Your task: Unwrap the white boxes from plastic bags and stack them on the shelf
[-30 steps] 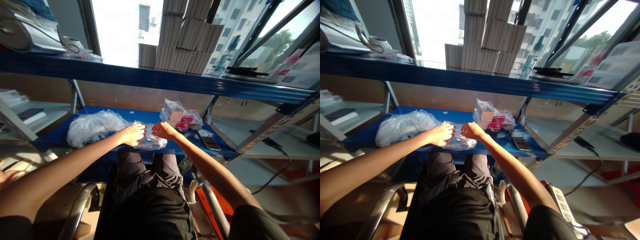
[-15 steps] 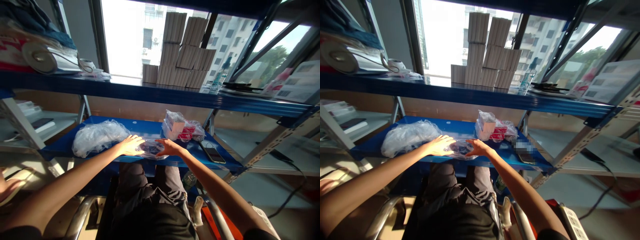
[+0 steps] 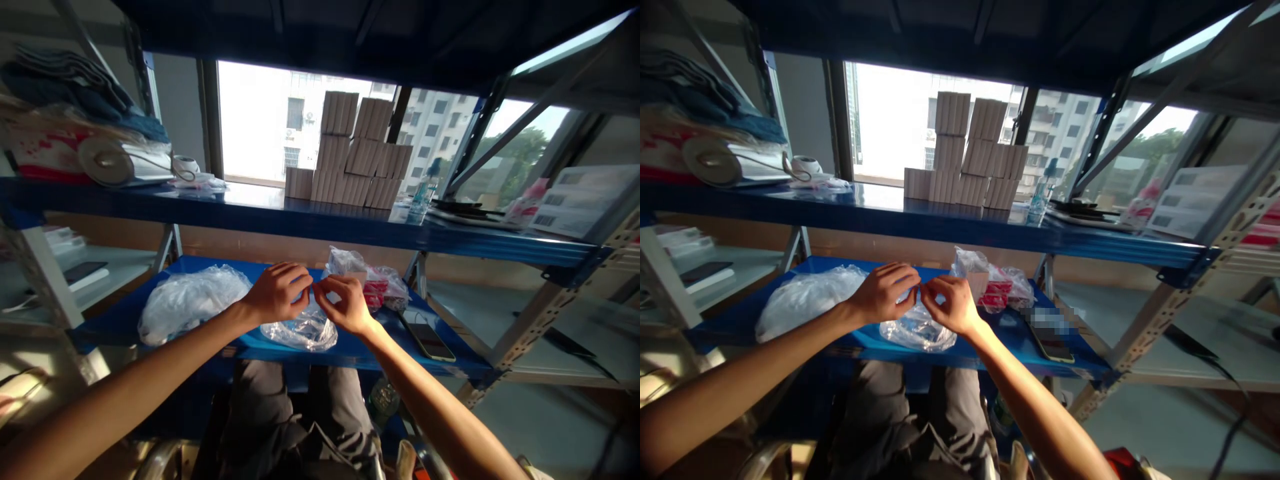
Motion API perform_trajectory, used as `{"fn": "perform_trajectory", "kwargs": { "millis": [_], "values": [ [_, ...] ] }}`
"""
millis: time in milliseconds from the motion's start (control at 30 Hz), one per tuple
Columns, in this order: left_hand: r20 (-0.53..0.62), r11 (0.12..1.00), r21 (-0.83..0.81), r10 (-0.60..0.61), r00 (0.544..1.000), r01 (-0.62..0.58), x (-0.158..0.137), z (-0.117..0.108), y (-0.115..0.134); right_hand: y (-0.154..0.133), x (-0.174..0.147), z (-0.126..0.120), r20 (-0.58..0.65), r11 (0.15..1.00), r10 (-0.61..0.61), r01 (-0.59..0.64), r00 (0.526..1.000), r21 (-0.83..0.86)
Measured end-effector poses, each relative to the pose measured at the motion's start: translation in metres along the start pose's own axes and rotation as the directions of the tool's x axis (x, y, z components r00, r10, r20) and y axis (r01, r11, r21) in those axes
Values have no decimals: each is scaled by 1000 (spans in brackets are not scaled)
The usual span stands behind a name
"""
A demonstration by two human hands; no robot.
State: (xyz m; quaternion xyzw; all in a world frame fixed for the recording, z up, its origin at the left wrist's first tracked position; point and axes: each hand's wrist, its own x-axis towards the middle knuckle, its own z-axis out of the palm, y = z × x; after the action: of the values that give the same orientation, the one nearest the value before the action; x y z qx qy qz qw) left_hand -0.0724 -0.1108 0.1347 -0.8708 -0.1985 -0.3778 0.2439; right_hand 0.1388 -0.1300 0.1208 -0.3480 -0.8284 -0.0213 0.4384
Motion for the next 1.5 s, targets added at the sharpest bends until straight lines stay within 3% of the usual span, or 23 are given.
{"fn": "perform_trajectory", "kwargs": {
  "millis": [167, 267, 367, 433, 500, 600, 700, 800, 967, 1067, 1133, 1200, 1267, 1400, 1500],
  "values": [
    [-238, 994, 51, 105, 965, -96, 74, -65, -19, -51, 49, -54, -146, 984, -163, 172, 976, 52],
    [-233, 997, 78, 26, 972, -8, 112, -86, -44, -60, 88, -81, -121, 976, -217, 218, 969, -6],
    [-171, 967, 116, -206, 963, 228, 146, -94, -75, -56, 133, -103, -112, 977, -183, 169, 977, -127],
    [-123, 910, 145, -373, 920, 388, 166, -96, -100, -49, 165, -113, -94, 966, -106, 80, 990, -246],
    [-33, 863, 174, -475, 879, 473, 183, -94, -127, -43, 196, -119, -35, 924, -48, 32, 998, -380],
    [175, 876, 183, -477, 862, 447, 201, -88, -169, -34, 233, -117, 110, 837, -34, 89, 993, -540],
    [373, 951, 101, -308, 875, 292, 208, -79, -197, -24, 257, -105, 227, 779, 44, 109, 973, -618],
    [480, 976, 26, -201, 854, 216, 204, -69, -205, -14, 266, -90, 283, 769, 139, 77, 949, -635],
    [446, 971, -59, -180, 877, 230, 193, -68, -198, -10, 265, -81, 299, 795, 149, 66, 943, -603],
    [400, 956, -60, -242, 884, 289, 198, -74, -202, -15, 267, -90, 235, 812, 76, 77, 969, -579],
    [293, 932, -61, -327, 898, 358, 211, -77, -207, -17, 276, -100, 102, 790, -40, 94, 994, -606],
    [186, 893, -100, -417, 890, 440, 229, -77, -212, -15, 291, -113, -32, 725, -134, 76, 990, -685],
    [139, 846, -187, -481, 866, 500, 249, -74, -216, -9, 307, -126, -93, 654, -134, 18, 987, -756],
    [179, 705, -440, -538, 824, 556, 276, -58, -220, 6, 329, -148, -45, 615, 5, -38, 999, -788],
    [242, 548, -597, -574, 783, 586, 284, -43, -221, 7, 334, -156, -4, 619, 19, -15, 1000, -785]
  ]
}}
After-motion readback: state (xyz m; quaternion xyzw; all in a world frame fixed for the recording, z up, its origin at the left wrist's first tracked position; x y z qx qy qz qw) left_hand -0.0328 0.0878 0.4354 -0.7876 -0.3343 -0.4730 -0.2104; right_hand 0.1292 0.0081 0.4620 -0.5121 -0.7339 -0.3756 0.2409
